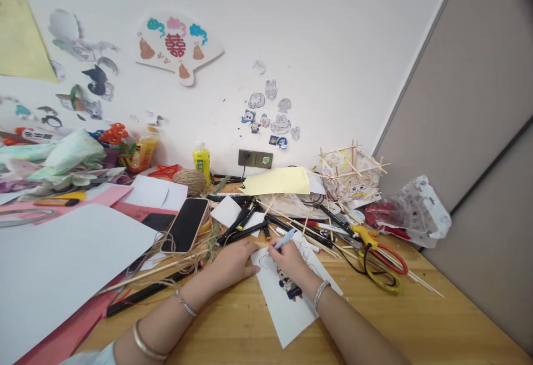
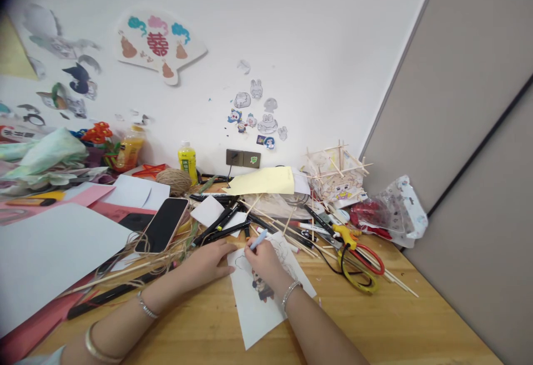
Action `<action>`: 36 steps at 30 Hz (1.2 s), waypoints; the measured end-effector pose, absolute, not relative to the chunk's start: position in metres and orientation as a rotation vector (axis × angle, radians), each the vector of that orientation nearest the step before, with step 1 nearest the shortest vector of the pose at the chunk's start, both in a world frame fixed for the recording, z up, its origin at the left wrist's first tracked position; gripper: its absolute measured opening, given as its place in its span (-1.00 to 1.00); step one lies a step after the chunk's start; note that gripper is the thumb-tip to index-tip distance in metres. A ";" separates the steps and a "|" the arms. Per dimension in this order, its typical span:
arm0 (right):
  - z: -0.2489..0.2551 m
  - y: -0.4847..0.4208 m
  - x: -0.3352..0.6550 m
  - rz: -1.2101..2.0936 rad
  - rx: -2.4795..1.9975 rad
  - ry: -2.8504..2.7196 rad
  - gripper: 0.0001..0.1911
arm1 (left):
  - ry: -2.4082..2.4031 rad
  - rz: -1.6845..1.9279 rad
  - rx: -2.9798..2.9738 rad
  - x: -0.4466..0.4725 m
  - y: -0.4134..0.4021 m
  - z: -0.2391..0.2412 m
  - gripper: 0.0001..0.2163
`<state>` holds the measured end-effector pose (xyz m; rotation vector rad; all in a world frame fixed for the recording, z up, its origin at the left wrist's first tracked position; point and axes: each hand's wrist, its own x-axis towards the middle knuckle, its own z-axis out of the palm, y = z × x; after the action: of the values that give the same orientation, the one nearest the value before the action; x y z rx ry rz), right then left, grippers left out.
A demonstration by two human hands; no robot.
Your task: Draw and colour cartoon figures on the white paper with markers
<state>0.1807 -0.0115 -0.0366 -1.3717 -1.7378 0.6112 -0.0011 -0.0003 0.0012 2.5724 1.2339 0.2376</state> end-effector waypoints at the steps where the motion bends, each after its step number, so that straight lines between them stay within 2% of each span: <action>1: -0.036 -0.011 0.181 0.602 -1.377 -1.733 -0.84 | 1.236 0.236 2.571 -0.001 0.000 0.002 -0.68; 22: -0.035 -0.010 0.184 0.578 -1.397 -1.695 -0.78 | 1.235 0.231 2.569 -0.001 -0.001 0.002 -0.67; 36: -0.034 -0.012 0.184 0.635 -1.366 -1.733 -0.85 | 1.222 0.231 2.579 -0.002 0.001 -0.001 -0.68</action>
<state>0.1843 -0.0119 -0.0342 -1.3661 -1.7326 0.6348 -0.0016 0.0010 -0.0013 2.5788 1.2224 0.2314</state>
